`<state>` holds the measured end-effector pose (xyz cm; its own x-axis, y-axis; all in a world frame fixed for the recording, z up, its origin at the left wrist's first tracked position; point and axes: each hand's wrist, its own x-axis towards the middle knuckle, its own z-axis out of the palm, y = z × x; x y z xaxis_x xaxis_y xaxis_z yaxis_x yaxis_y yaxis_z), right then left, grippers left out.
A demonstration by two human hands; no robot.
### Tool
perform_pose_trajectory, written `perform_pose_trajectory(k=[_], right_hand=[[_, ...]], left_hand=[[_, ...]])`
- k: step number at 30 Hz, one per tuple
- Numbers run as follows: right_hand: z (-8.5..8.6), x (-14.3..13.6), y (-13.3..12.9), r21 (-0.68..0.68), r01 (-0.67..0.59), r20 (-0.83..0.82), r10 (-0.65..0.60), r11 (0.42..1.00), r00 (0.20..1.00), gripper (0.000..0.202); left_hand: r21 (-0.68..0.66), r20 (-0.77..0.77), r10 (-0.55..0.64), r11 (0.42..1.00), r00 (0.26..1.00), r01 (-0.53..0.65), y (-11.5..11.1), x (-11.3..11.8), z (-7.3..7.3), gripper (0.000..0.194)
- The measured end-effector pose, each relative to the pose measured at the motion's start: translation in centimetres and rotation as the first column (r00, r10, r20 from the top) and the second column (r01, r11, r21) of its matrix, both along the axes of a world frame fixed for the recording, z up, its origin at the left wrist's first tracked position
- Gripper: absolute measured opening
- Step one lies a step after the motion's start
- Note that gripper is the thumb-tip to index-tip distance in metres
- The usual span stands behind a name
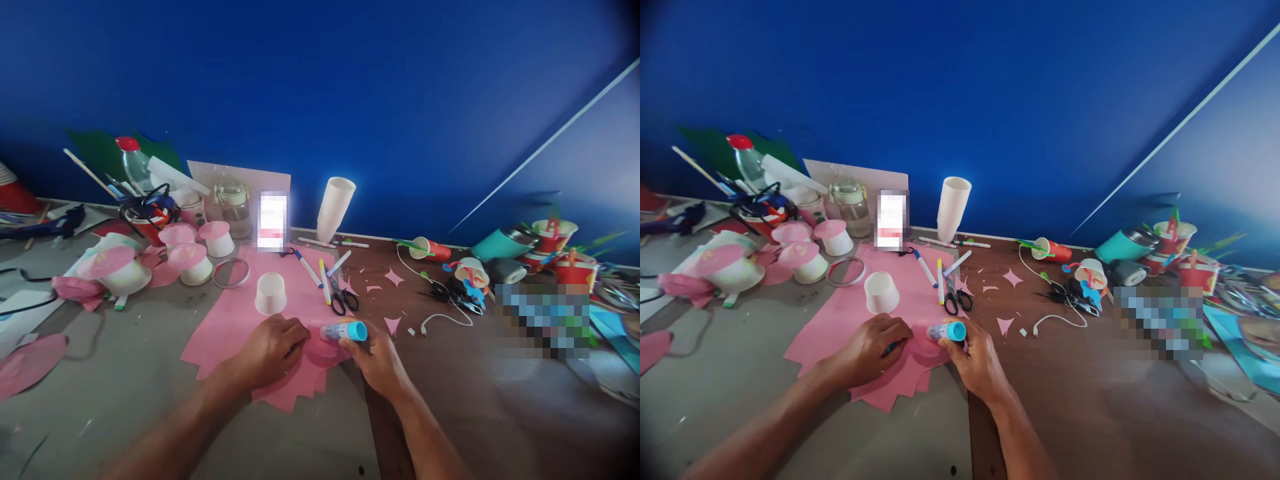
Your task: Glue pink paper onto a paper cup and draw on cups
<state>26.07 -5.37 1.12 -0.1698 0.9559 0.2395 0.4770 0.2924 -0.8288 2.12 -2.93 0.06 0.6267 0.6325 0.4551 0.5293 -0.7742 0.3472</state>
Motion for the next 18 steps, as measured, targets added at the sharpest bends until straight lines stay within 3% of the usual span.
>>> perform_pose_trajectory(k=[5, 8, 18], right_hand=[[-1.0, -1.0, 0.0, 0.096, -0.032, 0.108, 0.022, 0.995, 0.994, 0.021], [-1.6, -1.3, 0.0, 0.128, -0.036, 0.141, 0.017, 0.991, 0.99, 0.023], [-2.1, -1.0, 0.0, 0.229, 0.052, 0.22, -0.104, 0.972, 0.97, 0.018]], left_hand=[[0.01, -0.059, 0.006, 1.0, 0.998, -0.006, 0.2, -0.2, -0.6, 0.022], [-0.033, -0.06, 0.047, 0.998, 0.997, -0.049, 0.4, -0.2, -1.0, 0.034], [-0.119, -0.017, 0.051, 0.992, 0.999, -0.053, 0.1, 0.3, -1.4, 0.041]])
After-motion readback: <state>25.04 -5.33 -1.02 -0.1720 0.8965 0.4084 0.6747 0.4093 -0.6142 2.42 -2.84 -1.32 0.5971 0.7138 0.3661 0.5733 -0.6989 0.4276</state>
